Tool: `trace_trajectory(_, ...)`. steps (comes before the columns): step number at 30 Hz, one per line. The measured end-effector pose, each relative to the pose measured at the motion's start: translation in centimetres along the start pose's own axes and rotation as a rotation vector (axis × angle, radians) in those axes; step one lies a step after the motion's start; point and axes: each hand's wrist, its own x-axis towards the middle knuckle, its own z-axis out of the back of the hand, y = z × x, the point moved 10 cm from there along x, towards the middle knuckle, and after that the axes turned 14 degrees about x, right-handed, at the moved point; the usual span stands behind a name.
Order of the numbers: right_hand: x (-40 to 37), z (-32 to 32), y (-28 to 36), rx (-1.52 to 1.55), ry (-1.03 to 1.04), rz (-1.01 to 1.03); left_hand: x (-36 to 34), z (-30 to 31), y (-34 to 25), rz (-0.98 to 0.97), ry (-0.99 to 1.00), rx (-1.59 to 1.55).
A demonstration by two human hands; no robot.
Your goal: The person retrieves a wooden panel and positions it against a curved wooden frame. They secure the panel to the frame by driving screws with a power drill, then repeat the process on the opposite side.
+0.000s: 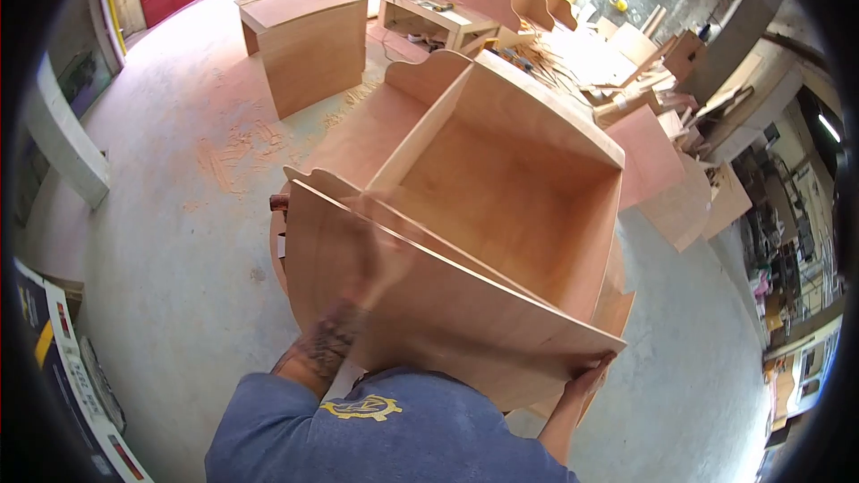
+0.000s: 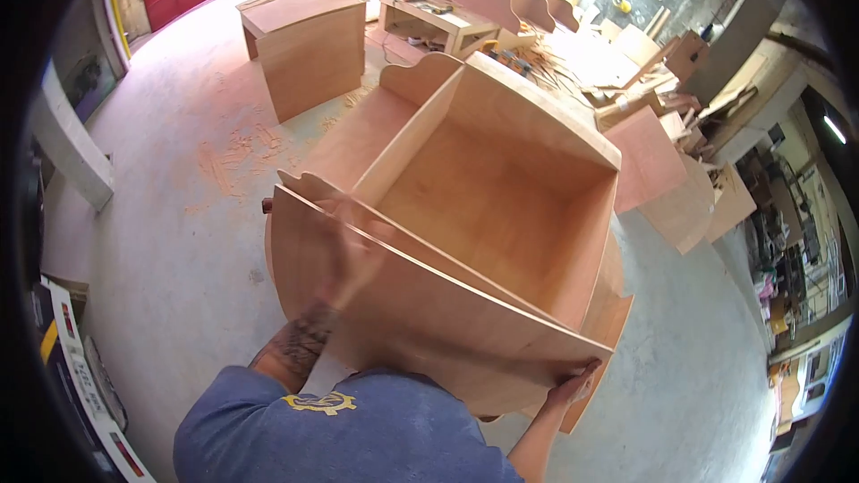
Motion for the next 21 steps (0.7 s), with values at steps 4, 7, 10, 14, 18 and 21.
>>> trace_trajectory(4, 1.8, 1.6, -1.8, 0.017, -0.023, -0.029, -3.7, 6.9, 24.9, 0.427, -0.284, 0.490)
trace_trajectory(7, 2.6, 0.9, -2.5, -0.022, 0.041, -0.138, -4.3, 4.6, 29.6, 0.409, 0.012, -0.209)
trace_trajectory(10, 2.5, 0.2, -2.8, -0.131, 0.027, -0.180, -3.9, 3.9, 31.2, 0.514, 0.138, -0.156)
trace_trajectory(14, 5.7, 1.4, -6.7, -0.302, -0.014, -0.209, -2.8, 1.4, 31.6, 0.538, 0.328, 0.170)
trace_trajectory(18, 5.4, 2.1, -8.4, -0.464, -0.072, -0.224, -3.2, 0.8, 28.3, 0.633, 0.364, 0.319)
trace_trajectory(21, 6.9, 4.2, -11.8, -0.508, -0.211, -0.255, -3.3, -0.8, 28.3, 0.658, 0.399, 0.388)
